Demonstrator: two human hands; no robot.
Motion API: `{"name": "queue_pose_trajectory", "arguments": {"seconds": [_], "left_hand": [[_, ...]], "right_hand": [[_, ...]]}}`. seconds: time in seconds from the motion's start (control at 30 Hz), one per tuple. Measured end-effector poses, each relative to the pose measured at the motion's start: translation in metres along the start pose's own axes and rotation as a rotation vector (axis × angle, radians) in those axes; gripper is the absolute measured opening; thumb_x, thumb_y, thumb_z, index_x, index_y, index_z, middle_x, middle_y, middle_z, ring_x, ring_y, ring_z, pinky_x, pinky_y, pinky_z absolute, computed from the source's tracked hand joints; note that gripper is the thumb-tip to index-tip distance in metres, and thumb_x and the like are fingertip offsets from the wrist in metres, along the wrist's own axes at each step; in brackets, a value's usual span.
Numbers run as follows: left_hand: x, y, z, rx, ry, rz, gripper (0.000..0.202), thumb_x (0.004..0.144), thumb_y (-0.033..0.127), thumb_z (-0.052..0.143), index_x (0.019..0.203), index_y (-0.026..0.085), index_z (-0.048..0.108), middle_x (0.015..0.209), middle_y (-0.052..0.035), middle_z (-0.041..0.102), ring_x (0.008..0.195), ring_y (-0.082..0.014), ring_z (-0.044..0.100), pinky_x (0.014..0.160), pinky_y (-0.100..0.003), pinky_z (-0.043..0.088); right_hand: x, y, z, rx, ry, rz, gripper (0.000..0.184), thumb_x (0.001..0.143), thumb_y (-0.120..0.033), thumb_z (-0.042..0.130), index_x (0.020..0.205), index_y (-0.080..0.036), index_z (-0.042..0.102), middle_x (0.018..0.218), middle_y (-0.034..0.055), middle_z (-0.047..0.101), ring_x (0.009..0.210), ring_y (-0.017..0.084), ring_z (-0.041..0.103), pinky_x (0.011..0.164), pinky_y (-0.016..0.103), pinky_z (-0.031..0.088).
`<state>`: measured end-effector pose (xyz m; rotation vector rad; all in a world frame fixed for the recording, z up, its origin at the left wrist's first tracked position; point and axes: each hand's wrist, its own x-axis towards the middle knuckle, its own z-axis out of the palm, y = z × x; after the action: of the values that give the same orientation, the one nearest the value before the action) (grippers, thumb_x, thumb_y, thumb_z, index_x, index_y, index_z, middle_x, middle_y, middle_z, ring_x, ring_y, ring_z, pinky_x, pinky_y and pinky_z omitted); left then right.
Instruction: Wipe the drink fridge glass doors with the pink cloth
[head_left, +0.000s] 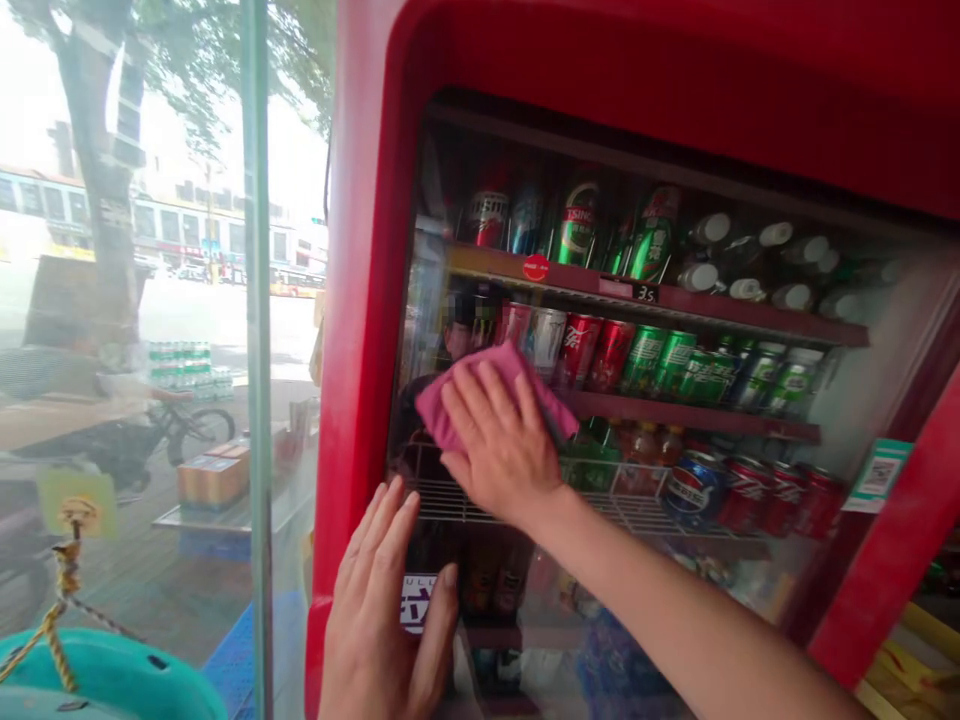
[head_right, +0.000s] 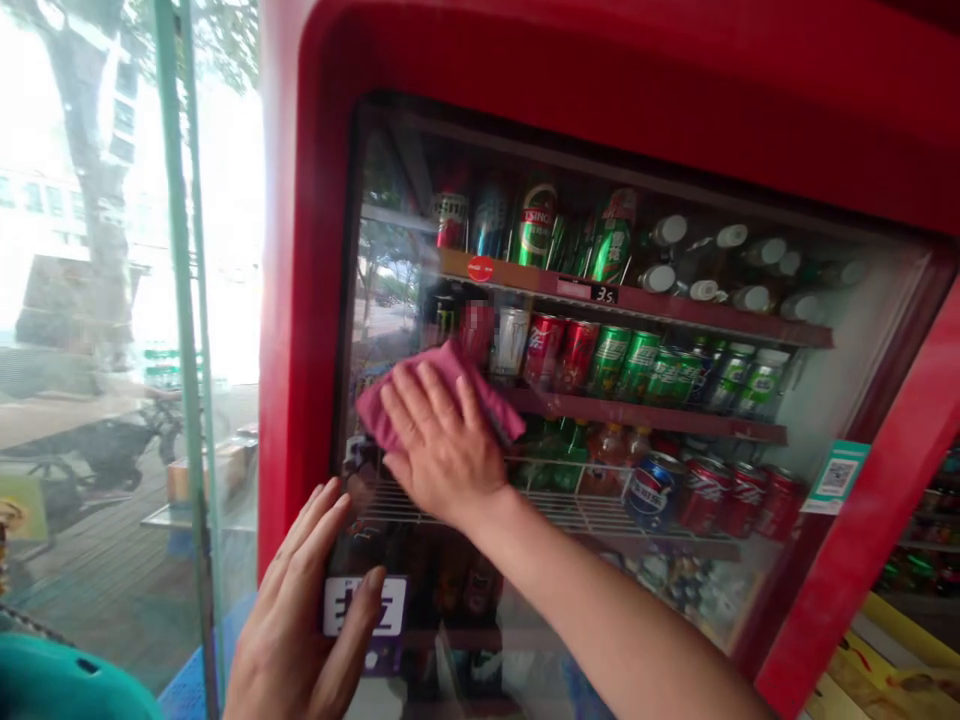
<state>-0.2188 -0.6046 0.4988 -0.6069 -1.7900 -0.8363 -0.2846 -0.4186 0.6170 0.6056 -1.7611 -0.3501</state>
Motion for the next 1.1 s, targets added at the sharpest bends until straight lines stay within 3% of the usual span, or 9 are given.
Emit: {"name": "queue_pose_trajectory", "arguments": {"seconds": [0.1,0.23,0.47,0.53,0.63,0.73,0.83,0.93,1.1], "left_hand": [[0.001,0.006,0.011,-0.039,0.003,0.021,0.074,0.099,0.024,0.071,0.169,0.021,0.045,0.175,-0.0141,0.05,0.162,-0.0322,0.05,0.133,-0.051,0.048],[0.0,0.014,0.02,-0.085,-0.002,0.04,0.074,0.098,0.022,0.073,0.167,0.02,0.048,0.173,-0.0139,0.053,0.162,-0.0311,0.05,0.135,-0.048,0.046],[0.002,0.022,0.026,-0.093,0.025,0.0,0.075,0.097,0.021,0.074,0.168,0.024,0.048,0.172,-0.0118,0.054,0.162,-0.0333,0.051,0.135,-0.053,0.045],[0.006,0.026,0.03,-0.095,0.031,-0.017,0.075,0.098,0.022,0.074,0.168,0.024,0.048,0.173,-0.0115,0.054,0.162,-0.0335,0.05,0.136,-0.053,0.044],[0.01,0.032,0.037,-0.099,0.03,-0.027,0.076,0.098,0.026,0.074,0.169,0.024,0.047,0.173,-0.0113,0.053,0.164,-0.0342,0.047,0.137,-0.054,0.042],[0.012,0.039,0.047,-0.096,0.014,-0.037,0.078,0.098,0.03,0.074,0.17,0.024,0.046,0.173,-0.0126,0.054,0.163,-0.0359,0.048,0.137,-0.055,0.042],[0.015,0.046,0.06,-0.117,0.012,-0.031,0.079,0.098,0.032,0.075,0.17,0.024,0.046,0.172,-0.0136,0.054,0.163,-0.038,0.048,0.137,-0.059,0.04],[0.02,0.054,0.076,-0.141,0.004,0.036,0.084,0.096,0.032,0.076,0.172,0.024,0.044,0.175,-0.0142,0.05,0.163,-0.0408,0.047,0.137,-0.063,0.038],[0.029,0.077,0.102,-0.164,0.043,0.066,0.086,0.092,0.03,0.08,0.171,0.024,0.047,0.174,-0.0143,0.051,0.16,-0.0432,0.05,0.135,-0.067,0.04]], "right_hand": [[-0.042,-0.029,0.011,0.082,-0.041,-0.169,0.061,0.111,-0.046,0.056,0.165,-0.018,0.054,0.175,0.0058,0.052,0.165,0.026,0.041,0.143,0.052,0.025],[-0.06,-0.001,-0.002,0.054,-0.052,-0.191,0.059,0.113,-0.051,0.05,0.164,-0.021,0.056,0.172,0.0028,0.056,0.165,0.024,0.041,0.144,0.049,0.021],[-0.084,0.124,-0.049,-0.242,0.123,0.467,0.076,0.116,-0.054,0.028,0.18,-0.013,0.024,0.184,0.0198,0.034,0.175,0.039,0.021,0.139,0.069,0.02],[-0.09,0.128,-0.049,-0.268,0.179,0.631,0.079,0.116,-0.055,0.028,0.18,-0.01,0.02,0.185,0.0226,0.027,0.175,0.042,0.02,0.136,0.073,0.022],[-0.092,0.094,-0.036,-0.264,0.207,0.785,0.081,0.115,-0.053,0.031,0.18,-0.009,0.015,0.186,0.0246,0.022,0.174,0.045,0.018,0.134,0.077,0.025],[-0.095,0.042,-0.019,-0.198,0.088,0.622,0.079,0.114,-0.047,0.039,0.179,-0.006,0.021,0.184,0.0227,0.031,0.176,0.041,0.013,0.138,0.071,0.02],[-0.102,0.018,-0.013,-0.106,0.03,0.309,0.069,0.113,-0.052,0.048,0.173,-0.019,0.044,0.18,0.0068,0.044,0.176,0.03,0.019,0.145,0.057,0.013],[-0.115,0.03,-0.021,-0.063,-0.002,0.211,0.065,0.112,-0.062,0.05,0.167,-0.026,0.053,0.181,-0.0009,0.043,0.174,0.025,0.024,0.146,0.051,0.014],[-0.154,0.094,-0.046,-0.102,0.021,0.318,0.068,0.112,-0.059,0.052,0.17,-0.023,0.049,0.176,0.0057,0.051,0.174,0.028,0.026,0.145,0.054,0.018]]}}
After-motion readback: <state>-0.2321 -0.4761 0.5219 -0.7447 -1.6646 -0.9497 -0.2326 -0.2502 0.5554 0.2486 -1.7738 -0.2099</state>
